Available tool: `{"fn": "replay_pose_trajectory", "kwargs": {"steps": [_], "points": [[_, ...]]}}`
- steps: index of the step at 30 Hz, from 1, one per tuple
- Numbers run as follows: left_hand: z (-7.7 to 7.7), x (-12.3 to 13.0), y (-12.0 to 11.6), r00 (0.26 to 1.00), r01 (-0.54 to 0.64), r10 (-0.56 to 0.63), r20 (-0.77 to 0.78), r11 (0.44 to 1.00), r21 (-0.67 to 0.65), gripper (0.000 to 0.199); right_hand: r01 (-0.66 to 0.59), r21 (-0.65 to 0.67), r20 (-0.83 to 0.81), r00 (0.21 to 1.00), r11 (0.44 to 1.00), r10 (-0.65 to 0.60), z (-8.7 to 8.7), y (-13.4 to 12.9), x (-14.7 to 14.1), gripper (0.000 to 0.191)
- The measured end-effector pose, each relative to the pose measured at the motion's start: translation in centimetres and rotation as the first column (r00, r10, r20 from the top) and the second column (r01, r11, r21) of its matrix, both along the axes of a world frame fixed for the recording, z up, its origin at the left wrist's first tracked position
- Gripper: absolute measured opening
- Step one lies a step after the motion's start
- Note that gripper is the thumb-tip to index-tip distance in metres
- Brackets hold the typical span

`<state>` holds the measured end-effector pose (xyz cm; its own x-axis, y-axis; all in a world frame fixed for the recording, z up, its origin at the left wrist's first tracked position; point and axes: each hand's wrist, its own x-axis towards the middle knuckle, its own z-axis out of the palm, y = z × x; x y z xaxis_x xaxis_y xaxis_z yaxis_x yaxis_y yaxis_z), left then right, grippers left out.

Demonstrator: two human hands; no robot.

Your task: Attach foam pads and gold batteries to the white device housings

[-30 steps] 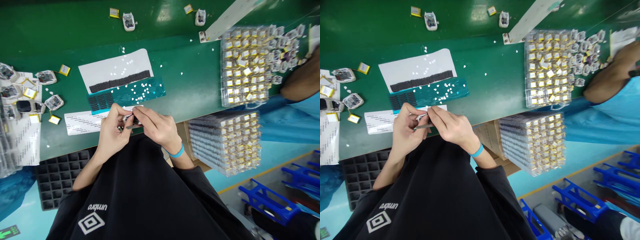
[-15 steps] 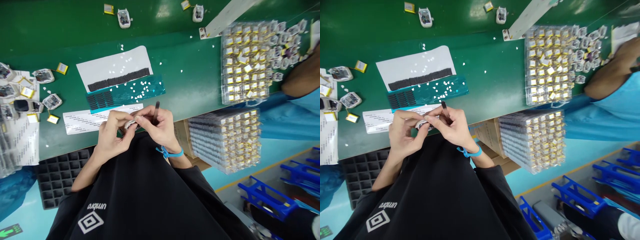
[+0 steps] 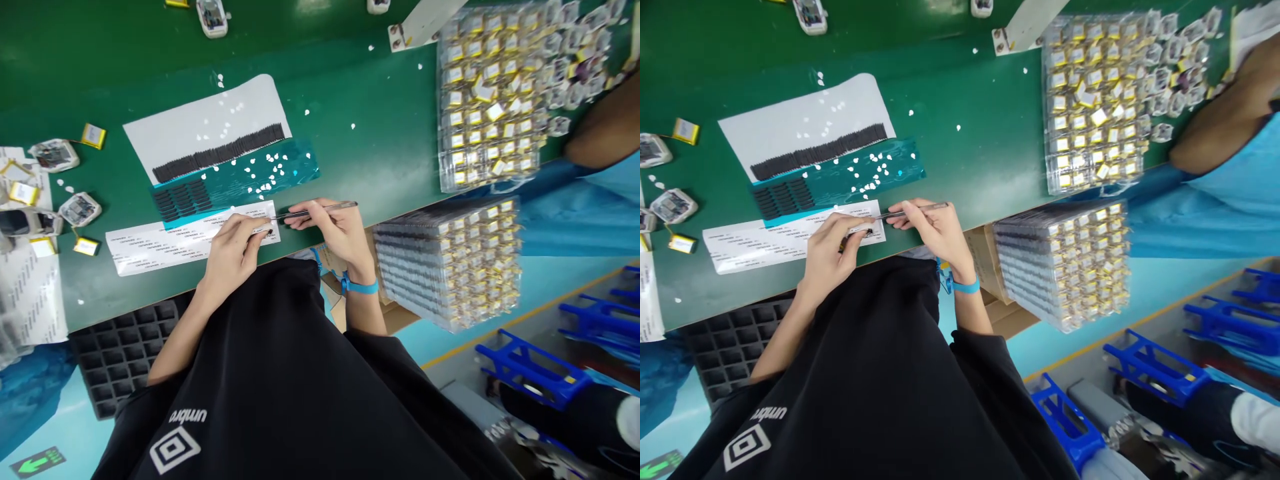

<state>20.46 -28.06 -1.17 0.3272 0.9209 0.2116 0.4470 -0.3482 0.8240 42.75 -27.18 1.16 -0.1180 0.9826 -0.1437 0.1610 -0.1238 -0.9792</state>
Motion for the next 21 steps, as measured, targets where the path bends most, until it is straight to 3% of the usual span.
{"fn": "replay_pose_trajectory", "kwargs": {"steps": [5,16,21], "points": [[0.3,0.0,-0.1,0.999,-0.026,0.025,-0.022,1.000,-0.005,0.017,0.009,-0.108,-0.067,0.998,0.994,-0.016,-0.5,0.2,0.1,0.043],[0.5,0.2,0.3,0.997,-0.073,0.072,-0.030,0.997,-0.023,0.017,0.055,-0.204,-0.150,0.985,0.977,-0.087,-0.5,0.6,-0.6,0.052],[1.1,0.1,-0.2,0.985,-0.138,0.150,0.080,0.980,-0.142,0.018,0.160,-0.165,-0.271,0.941,0.973,-0.201,-0.8,1.0,-0.5,0.053]]}}
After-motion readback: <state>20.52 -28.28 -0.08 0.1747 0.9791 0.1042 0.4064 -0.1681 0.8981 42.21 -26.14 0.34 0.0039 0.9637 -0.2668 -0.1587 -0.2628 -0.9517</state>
